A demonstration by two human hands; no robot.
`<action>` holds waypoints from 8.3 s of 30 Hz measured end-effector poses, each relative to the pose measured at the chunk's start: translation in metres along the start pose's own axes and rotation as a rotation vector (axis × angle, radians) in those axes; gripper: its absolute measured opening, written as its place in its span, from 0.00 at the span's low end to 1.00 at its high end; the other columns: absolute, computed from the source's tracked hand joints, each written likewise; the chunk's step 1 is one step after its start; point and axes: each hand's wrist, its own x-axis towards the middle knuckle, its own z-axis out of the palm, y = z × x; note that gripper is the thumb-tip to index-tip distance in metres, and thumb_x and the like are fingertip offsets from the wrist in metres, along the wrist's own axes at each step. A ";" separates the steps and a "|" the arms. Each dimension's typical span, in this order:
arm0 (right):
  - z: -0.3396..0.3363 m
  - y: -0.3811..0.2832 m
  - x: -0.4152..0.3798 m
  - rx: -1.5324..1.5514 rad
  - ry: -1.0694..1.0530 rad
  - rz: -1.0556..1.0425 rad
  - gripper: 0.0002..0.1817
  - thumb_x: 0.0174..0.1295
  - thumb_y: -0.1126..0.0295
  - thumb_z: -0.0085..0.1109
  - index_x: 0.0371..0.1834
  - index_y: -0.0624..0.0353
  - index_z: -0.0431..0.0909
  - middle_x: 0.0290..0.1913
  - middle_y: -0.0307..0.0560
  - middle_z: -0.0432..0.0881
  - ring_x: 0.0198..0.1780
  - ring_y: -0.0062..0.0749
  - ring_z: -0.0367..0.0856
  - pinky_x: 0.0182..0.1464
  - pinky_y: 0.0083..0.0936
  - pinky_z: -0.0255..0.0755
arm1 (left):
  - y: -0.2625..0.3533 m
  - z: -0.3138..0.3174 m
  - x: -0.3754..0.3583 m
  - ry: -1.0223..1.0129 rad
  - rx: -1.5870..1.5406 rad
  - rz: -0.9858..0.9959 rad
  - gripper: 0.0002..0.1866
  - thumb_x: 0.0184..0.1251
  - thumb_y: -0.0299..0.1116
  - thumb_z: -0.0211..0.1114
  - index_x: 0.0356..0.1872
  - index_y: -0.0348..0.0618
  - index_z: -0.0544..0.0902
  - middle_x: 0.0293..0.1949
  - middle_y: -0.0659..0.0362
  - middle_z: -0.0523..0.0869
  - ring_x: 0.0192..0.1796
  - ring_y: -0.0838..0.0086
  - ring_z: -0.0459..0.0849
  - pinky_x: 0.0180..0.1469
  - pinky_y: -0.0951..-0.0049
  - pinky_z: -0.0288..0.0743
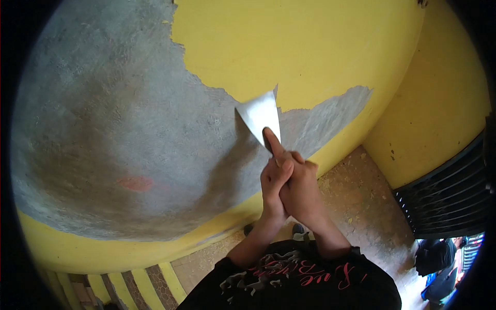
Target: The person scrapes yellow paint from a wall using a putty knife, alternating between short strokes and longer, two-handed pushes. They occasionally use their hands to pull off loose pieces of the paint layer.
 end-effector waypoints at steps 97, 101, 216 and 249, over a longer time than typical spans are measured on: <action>0.006 -0.007 0.002 0.155 -0.052 -0.069 0.33 0.51 0.79 0.53 0.66 0.56 0.70 0.26 0.50 0.79 0.28 0.44 0.82 0.31 0.33 0.74 | 0.022 0.003 -0.003 0.106 0.197 0.159 0.15 0.67 0.39 0.61 0.36 0.33 0.76 0.35 0.58 0.78 0.39 0.78 0.76 0.43 0.77 0.68; 0.010 0.002 -0.001 0.104 -0.024 -0.131 0.32 0.51 0.79 0.53 0.65 0.57 0.71 0.26 0.50 0.79 0.29 0.44 0.82 0.31 0.34 0.75 | 0.006 0.006 -0.012 0.226 0.198 0.202 0.16 0.66 0.40 0.62 0.39 0.33 0.77 0.35 0.59 0.79 0.36 0.80 0.75 0.37 0.79 0.67; 0.017 0.005 0.006 0.258 -0.061 -0.141 0.26 0.53 0.79 0.55 0.60 0.61 0.75 0.31 0.53 0.81 0.30 0.46 0.82 0.33 0.33 0.74 | 0.013 -0.012 -0.001 0.207 0.357 0.264 0.18 0.65 0.41 0.59 0.33 0.30 0.77 0.35 0.53 0.79 0.38 0.70 0.79 0.46 0.71 0.71; 0.020 0.014 -0.004 0.179 -0.070 -0.213 0.28 0.55 0.79 0.53 0.63 0.59 0.73 0.28 0.53 0.79 0.29 0.44 0.82 0.33 0.33 0.75 | 0.010 -0.004 -0.008 0.269 0.298 0.271 0.16 0.64 0.39 0.60 0.33 0.32 0.77 0.34 0.57 0.79 0.36 0.75 0.77 0.41 0.74 0.69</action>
